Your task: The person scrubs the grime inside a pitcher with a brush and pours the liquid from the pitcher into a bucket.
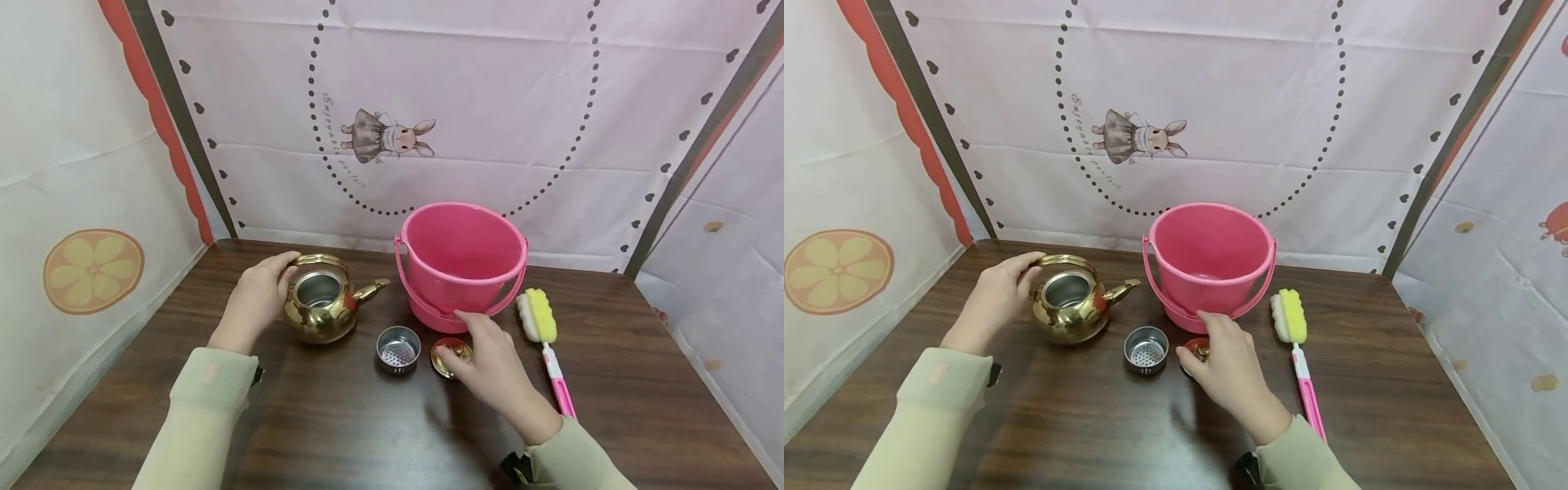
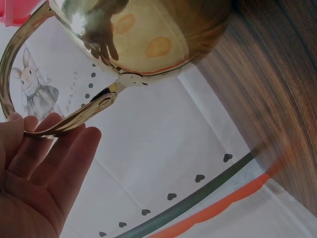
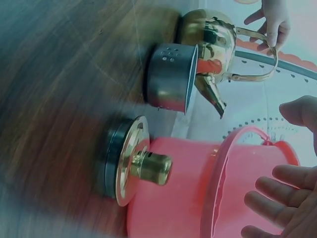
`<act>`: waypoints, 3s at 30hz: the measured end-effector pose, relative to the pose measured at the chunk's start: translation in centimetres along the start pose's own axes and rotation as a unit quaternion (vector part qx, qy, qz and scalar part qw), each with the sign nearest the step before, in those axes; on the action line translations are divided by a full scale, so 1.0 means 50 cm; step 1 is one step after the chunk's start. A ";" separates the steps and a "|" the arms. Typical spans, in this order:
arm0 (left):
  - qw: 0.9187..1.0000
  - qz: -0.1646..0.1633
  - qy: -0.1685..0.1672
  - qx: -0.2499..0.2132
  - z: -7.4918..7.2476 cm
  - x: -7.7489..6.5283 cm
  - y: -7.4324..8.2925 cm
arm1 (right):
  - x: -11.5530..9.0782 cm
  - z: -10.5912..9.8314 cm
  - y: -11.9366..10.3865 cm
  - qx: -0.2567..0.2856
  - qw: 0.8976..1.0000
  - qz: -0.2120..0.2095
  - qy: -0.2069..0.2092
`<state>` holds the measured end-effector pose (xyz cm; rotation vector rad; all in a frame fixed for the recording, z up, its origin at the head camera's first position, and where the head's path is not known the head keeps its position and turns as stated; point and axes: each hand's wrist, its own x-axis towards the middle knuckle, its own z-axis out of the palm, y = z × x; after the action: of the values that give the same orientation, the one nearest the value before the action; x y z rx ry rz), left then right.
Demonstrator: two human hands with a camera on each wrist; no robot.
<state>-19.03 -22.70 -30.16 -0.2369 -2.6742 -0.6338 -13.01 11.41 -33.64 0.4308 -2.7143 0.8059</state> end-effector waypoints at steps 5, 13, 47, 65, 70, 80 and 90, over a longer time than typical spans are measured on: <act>1.000 -0.001 0.000 -0.001 0.001 0.000 -0.001 | 0.004 0.003 -0.009 0.001 1.000 -0.005 -0.001; 1.000 0.002 0.001 -0.001 0.000 0.002 0.001 | 0.016 0.006 -0.020 -0.001 1.000 -0.017 -0.005; 1.000 0.002 0.002 -0.001 0.002 -0.002 -0.005 | 0.059 0.030 -0.086 0.022 0.996 -0.086 -0.007; 1.000 0.008 0.005 0.001 0.002 0.000 -0.008 | 0.089 0.046 -0.110 0.022 0.996 -0.078 -0.034; 1.000 0.006 0.005 -0.001 0.002 0.000 -0.007 | 0.091 0.047 -0.112 0.022 0.996 -0.074 -0.041; 1.000 0.002 0.000 -0.003 0.001 0.000 -0.006 | 0.106 0.049 -0.120 0.031 0.996 -0.068 -0.058; 1.000 -0.001 -0.001 -0.002 0.000 0.000 -0.005 | 0.118 0.060 -0.131 0.034 0.995 -0.075 -0.063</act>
<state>-19.09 -22.94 -30.27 -0.2350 -2.6750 -0.6408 -16.62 3.29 -30.90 0.7133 -2.7347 0.8571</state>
